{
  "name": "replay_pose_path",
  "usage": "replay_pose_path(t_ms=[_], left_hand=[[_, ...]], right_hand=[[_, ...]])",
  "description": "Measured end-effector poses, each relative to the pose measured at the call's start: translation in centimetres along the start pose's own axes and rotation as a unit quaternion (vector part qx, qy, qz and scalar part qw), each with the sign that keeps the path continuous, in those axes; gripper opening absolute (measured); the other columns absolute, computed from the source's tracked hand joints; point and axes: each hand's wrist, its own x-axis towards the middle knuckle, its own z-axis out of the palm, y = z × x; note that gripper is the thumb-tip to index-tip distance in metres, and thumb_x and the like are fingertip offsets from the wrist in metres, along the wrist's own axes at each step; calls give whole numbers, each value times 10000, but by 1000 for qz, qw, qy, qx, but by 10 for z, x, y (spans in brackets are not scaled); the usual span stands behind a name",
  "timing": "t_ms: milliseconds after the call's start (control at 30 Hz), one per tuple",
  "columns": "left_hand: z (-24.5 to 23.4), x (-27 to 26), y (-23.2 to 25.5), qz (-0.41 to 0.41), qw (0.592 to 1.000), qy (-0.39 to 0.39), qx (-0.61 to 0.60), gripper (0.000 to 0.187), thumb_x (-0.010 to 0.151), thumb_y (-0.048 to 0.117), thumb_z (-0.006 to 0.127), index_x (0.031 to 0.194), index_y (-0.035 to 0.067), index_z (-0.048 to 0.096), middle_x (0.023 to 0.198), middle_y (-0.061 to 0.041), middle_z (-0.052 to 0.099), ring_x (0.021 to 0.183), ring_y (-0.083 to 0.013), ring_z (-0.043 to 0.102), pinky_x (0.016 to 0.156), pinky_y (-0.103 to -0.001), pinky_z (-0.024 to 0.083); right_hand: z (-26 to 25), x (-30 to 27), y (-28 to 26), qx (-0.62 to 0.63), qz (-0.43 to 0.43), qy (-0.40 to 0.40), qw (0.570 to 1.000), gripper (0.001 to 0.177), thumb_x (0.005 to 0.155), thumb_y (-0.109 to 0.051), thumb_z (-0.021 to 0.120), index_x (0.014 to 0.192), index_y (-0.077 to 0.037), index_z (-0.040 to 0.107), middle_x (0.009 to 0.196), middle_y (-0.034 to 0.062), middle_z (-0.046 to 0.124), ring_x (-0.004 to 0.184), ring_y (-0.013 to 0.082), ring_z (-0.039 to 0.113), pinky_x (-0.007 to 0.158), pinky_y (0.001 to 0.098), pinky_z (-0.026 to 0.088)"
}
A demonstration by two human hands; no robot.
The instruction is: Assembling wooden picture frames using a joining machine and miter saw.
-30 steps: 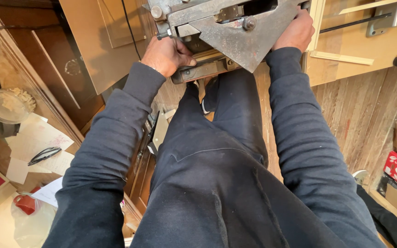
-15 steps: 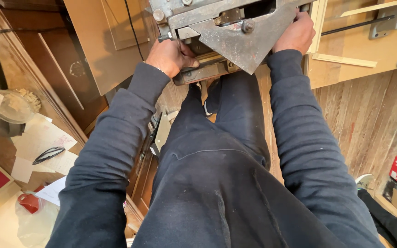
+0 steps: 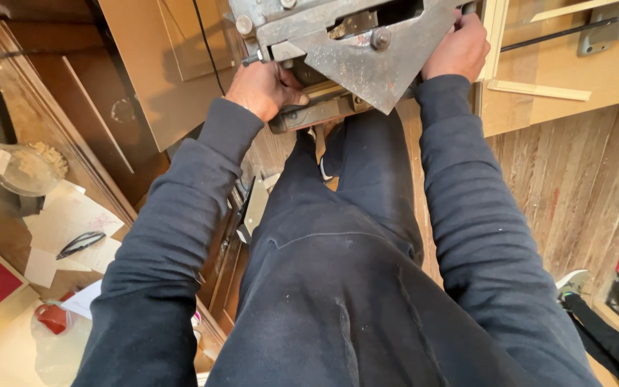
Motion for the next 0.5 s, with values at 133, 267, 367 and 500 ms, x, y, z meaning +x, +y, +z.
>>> replay_pose_path(t_ms=[133, 267, 367, 500], left_hand=[[-1, 0, 1, -4, 1000, -3, 7, 303, 750, 337, 894, 933, 105, 826, 879, -112, 776, 828, -276, 742, 793, -372, 569], [1, -2, 2, -25, 1000, -13, 3, 311, 767, 351, 874, 957, 109, 823, 885, -118, 770, 840, -286, 743, 793, -385, 566], [4, 3, -9, 3, 1000, 7, 17, 318, 768, 355, 867, 953, 99, 827, 885, -129, 769, 846, -306, 735, 792, -403, 559], [1, -5, -3, 7, 1000, -10, 10, 317, 776, 348, 862, 959, 92, 826, 892, -135, 770, 851, -311, 733, 793, -407, 557]], right_hand=[[6, 2, 10, 10, -9, 3, 1000, 214, 893, -242, 652, 912, -49, 742, 882, 177, 776, 861, 411, 720, 760, 482, 552], [3, 0, 1, -3, 4, 5, 1000, 221, 875, -242, 655, 926, -56, 761, 904, 179, 781, 888, 406, 724, 799, 482, 549], [2, 2, -11, -10, 39, 4, 999, 228, 866, -247, 644, 925, -72, 778, 899, 190, 769, 903, 424, 705, 825, 491, 538], [0, -2, -4, -17, 35, 4, 999, 234, 855, -245, 640, 930, -77, 785, 904, 192, 771, 902, 431, 700, 822, 500, 532]])
